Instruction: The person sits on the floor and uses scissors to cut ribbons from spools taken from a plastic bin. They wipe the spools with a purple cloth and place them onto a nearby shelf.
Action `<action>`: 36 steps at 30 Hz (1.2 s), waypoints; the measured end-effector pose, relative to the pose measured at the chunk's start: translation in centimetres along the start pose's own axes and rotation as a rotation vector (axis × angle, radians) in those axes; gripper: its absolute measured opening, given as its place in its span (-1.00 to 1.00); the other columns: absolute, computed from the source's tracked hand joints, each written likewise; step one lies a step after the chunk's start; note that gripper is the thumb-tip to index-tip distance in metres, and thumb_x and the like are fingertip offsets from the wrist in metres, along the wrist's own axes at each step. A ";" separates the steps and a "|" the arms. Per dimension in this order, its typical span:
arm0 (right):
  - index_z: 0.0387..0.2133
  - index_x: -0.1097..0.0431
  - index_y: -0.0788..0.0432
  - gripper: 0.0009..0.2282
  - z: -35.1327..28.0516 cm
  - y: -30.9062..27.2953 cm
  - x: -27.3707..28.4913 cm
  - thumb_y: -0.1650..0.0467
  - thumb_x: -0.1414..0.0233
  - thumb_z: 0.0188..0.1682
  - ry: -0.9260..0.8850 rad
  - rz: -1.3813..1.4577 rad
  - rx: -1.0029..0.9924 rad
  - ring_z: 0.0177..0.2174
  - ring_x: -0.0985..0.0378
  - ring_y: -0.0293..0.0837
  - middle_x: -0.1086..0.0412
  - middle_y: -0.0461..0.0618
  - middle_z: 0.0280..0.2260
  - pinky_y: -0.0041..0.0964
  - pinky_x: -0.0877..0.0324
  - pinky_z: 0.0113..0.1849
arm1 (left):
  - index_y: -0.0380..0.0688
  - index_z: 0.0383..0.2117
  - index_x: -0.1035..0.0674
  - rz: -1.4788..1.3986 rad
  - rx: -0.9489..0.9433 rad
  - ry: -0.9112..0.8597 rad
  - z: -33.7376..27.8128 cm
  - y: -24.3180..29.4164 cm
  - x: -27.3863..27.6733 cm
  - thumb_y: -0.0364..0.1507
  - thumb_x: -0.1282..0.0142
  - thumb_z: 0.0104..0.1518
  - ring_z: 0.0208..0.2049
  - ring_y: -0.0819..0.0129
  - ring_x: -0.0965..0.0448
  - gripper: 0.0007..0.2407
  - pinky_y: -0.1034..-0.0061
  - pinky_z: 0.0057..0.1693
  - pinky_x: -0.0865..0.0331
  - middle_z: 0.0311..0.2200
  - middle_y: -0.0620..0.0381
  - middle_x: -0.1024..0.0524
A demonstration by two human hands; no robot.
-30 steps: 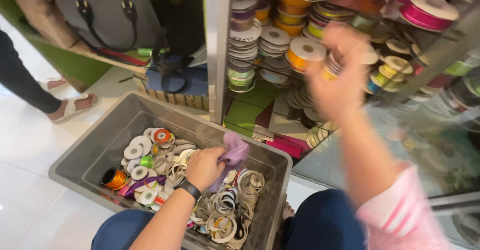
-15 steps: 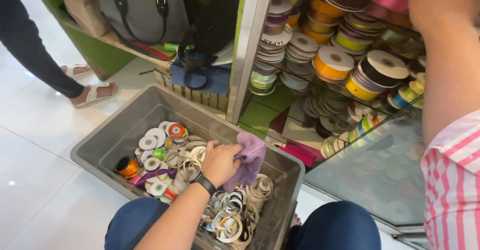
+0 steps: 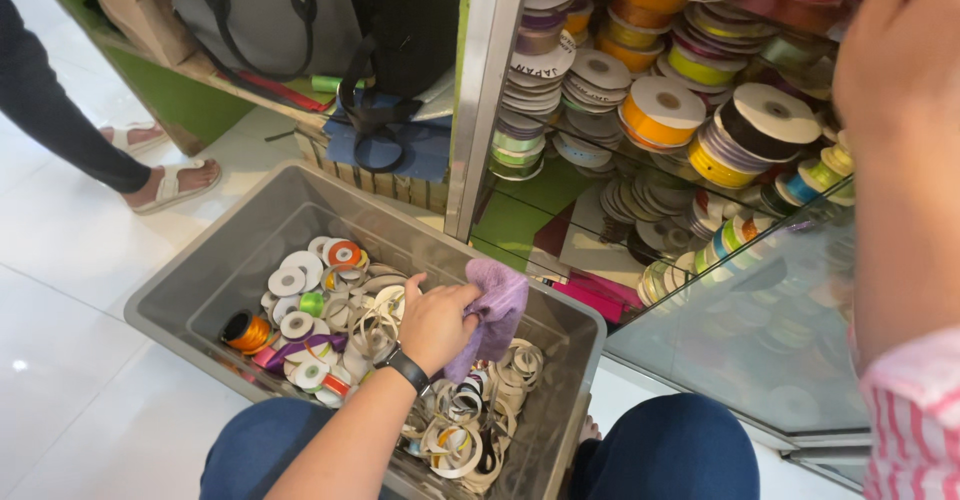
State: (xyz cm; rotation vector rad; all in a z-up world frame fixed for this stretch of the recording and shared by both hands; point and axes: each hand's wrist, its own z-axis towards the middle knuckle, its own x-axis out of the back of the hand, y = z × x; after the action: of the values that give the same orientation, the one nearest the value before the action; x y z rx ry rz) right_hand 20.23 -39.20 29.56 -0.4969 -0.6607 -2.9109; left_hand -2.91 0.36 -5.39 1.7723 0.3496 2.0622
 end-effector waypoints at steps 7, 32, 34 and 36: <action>0.33 -0.46 0.60 -0.67 -1.6 -3.4 4.7 0.70 -0.34 0.37 -0.048 0.486 0.179 0.13 -0.44 0.52 -0.48 0.58 0.21 0.32 -0.31 0.15 | 0.15 -0.14 -0.71 -0.008 0.015 -0.031 0.0 0.2 -0.1 -0.42 -0.27 0.13 -0.14 0.15 -0.72 -0.81 -0.16 0.49 0.02 -0.28 0.28 -0.77; -0.07 -0.58 0.11 -0.70 3.9 -7.9 3.7 0.35 -0.50 0.04 0.157 0.079 0.024 -0.13 -0.52 0.20 -0.59 0.08 -0.11 0.07 -0.29 -0.10 | 0.21 -0.18 -0.69 -0.021 -0.032 0.054 -0.1 0.1 0.5 -0.39 -0.27 0.08 -0.14 0.16 -0.72 -0.81 -0.17 0.44 -0.03 -0.25 0.33 -0.78; -0.12 -0.46 0.23 -0.65 2.8 -5.5 4.3 0.38 -0.57 0.21 0.211 0.099 0.021 -0.17 -0.51 0.20 -0.52 0.13 -0.14 0.05 -0.32 -0.19 | 0.23 -0.12 -0.71 -0.039 -0.051 0.083 -0.2 0.1 0.6 -0.42 -0.24 0.07 -0.12 0.20 -0.73 -0.75 -0.17 0.44 -0.02 -0.19 0.37 -0.78; 0.04 -0.52 0.34 -0.71 2.2 -5.0 6.1 0.45 -0.52 0.34 0.188 0.174 -0.012 -0.16 -0.60 0.28 -0.57 0.24 -0.08 0.08 -0.43 -0.20 | 0.22 -0.16 -0.69 -0.025 -0.036 0.066 -0.4 0.2 1.0 -0.41 -0.24 0.08 -0.13 0.19 -0.73 -0.79 -0.16 0.45 -0.02 -0.24 0.36 -0.77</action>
State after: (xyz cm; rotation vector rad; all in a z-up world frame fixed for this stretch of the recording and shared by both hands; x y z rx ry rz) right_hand 14.25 -34.04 31.49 -0.2629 -0.5458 -2.7544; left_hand -3.44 0.67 -4.45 1.6733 0.3494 2.0999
